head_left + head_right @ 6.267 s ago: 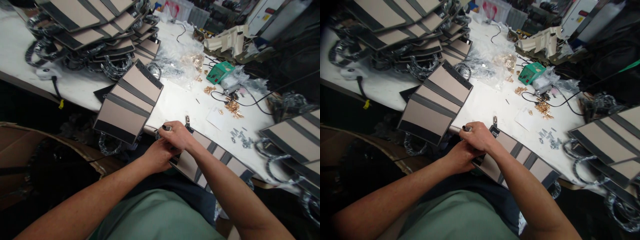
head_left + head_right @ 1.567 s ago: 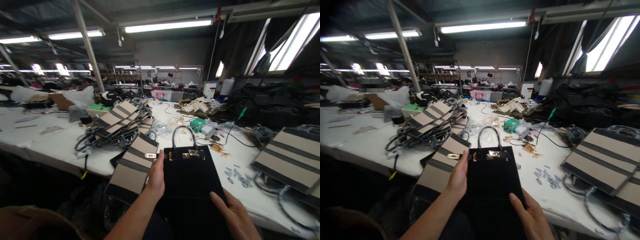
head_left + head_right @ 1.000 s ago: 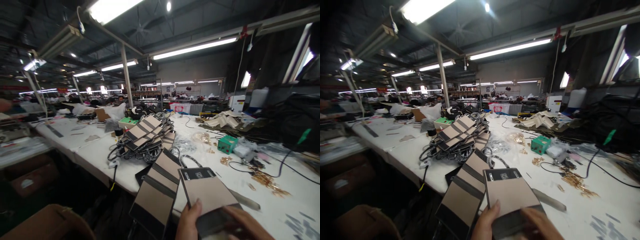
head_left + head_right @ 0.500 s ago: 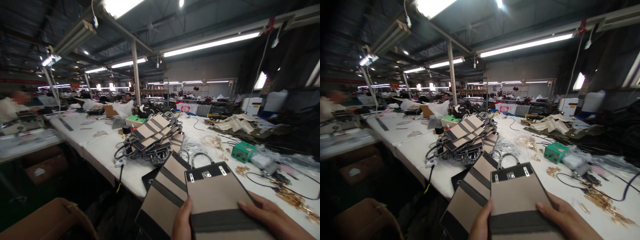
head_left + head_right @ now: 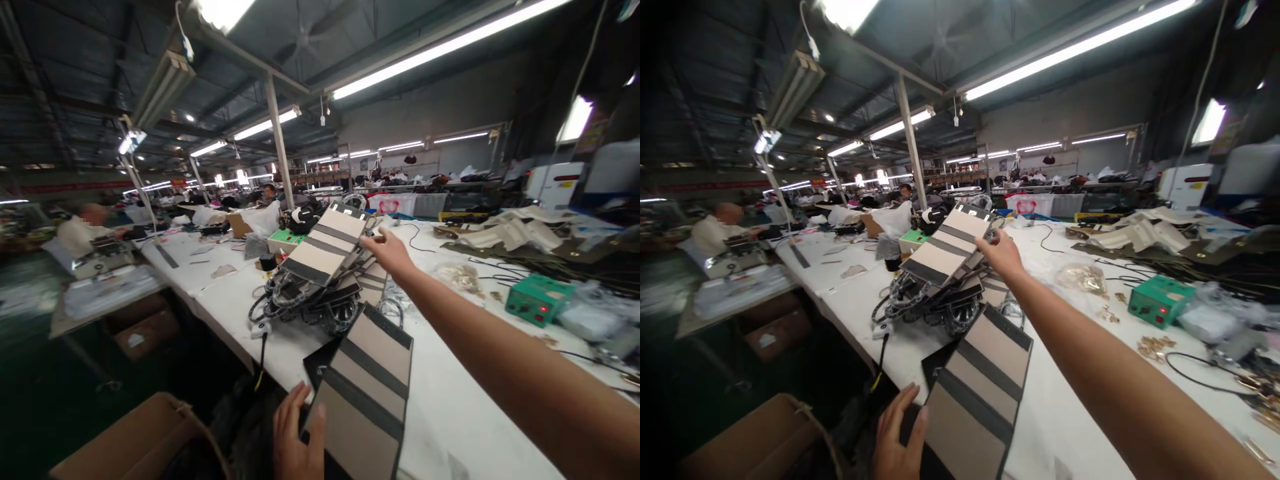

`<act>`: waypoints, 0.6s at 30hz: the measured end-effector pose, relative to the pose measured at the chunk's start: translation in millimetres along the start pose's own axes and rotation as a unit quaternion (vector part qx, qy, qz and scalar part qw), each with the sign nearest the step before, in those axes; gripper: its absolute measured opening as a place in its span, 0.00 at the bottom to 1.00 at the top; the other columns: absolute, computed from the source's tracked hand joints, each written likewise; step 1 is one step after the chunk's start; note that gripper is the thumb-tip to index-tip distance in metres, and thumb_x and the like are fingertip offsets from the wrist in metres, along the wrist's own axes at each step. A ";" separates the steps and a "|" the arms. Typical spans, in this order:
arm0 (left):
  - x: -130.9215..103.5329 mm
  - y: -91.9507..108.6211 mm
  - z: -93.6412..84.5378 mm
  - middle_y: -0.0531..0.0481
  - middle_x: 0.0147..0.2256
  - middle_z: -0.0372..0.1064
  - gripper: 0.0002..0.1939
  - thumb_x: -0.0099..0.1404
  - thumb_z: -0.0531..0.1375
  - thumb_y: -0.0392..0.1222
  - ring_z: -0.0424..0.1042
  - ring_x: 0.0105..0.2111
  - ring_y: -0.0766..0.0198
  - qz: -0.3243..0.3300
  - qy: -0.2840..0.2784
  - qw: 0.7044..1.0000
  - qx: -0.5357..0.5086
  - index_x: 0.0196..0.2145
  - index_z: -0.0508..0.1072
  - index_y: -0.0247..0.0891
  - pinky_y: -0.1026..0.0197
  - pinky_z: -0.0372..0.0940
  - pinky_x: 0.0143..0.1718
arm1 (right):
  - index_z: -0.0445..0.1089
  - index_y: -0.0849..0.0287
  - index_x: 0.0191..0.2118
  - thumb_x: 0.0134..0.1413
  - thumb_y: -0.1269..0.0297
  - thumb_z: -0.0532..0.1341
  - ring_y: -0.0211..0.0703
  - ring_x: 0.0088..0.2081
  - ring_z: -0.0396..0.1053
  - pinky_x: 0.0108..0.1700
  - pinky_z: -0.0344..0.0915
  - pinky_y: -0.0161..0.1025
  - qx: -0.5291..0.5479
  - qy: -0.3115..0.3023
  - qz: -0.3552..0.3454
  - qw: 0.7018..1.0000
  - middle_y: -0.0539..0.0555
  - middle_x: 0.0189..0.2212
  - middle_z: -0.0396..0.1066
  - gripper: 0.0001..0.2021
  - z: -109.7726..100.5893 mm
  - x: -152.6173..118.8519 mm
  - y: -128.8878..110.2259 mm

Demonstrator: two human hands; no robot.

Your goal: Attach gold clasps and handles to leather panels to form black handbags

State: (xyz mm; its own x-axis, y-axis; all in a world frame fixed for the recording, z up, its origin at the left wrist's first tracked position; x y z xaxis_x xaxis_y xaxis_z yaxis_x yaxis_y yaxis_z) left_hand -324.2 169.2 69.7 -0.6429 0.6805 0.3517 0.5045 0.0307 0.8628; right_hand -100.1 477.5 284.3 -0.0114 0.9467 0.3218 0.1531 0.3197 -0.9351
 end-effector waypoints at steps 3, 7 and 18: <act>11.8 7.2 26.2 0.38 0.55 0.71 0.23 0.63 0.61 0.53 0.66 0.58 0.44 0.030 -0.077 0.995 0.061 0.52 0.75 0.39 0.40 0.59 0.62 | 0.69 0.59 0.59 0.52 0.51 0.66 0.54 0.50 0.72 0.56 0.64 0.51 -0.083 -0.072 -0.047 0.993 0.59 0.49 0.75 0.30 -2.1 -78.0 64.6; 19.0 10.5 59.0 0.35 0.54 0.72 0.29 0.62 0.61 0.53 0.68 0.57 0.42 0.058 -0.137 0.977 0.154 0.57 0.71 0.35 0.39 0.61 0.60 | 0.73 0.59 0.55 0.52 0.52 0.65 0.58 0.50 0.74 0.53 0.69 0.53 -0.084 -0.063 0.080 0.991 0.60 0.48 0.76 0.26 -46.6 -193.1 178.4; 26.5 56.4 107.3 0.38 0.49 0.77 0.29 0.55 0.67 0.49 0.73 0.52 0.43 -0.086 -0.315 0.942 -0.075 0.53 0.75 0.31 0.44 0.65 0.57 | 0.72 0.62 0.56 0.49 0.55 0.68 0.57 0.53 0.73 0.58 0.67 0.50 0.030 -0.035 0.181 0.982 0.62 0.54 0.74 0.29 -66.8 -245.9 223.4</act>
State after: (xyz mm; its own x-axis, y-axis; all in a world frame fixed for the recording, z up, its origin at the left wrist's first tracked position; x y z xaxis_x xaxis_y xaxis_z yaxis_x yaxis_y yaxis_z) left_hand -251.0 267.6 88.8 -0.2138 0.9760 -0.0421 0.3065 0.1079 0.9457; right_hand 3.0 313.5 6.3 -0.0358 0.9984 -0.0434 0.1007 -0.0396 -0.9941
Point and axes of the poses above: each hand's wrist, its own x-axis towards the middle knuckle, its own z-axis out of the palm, y = z × x, the point moved 10 cm from there along x, towards the middle knuckle
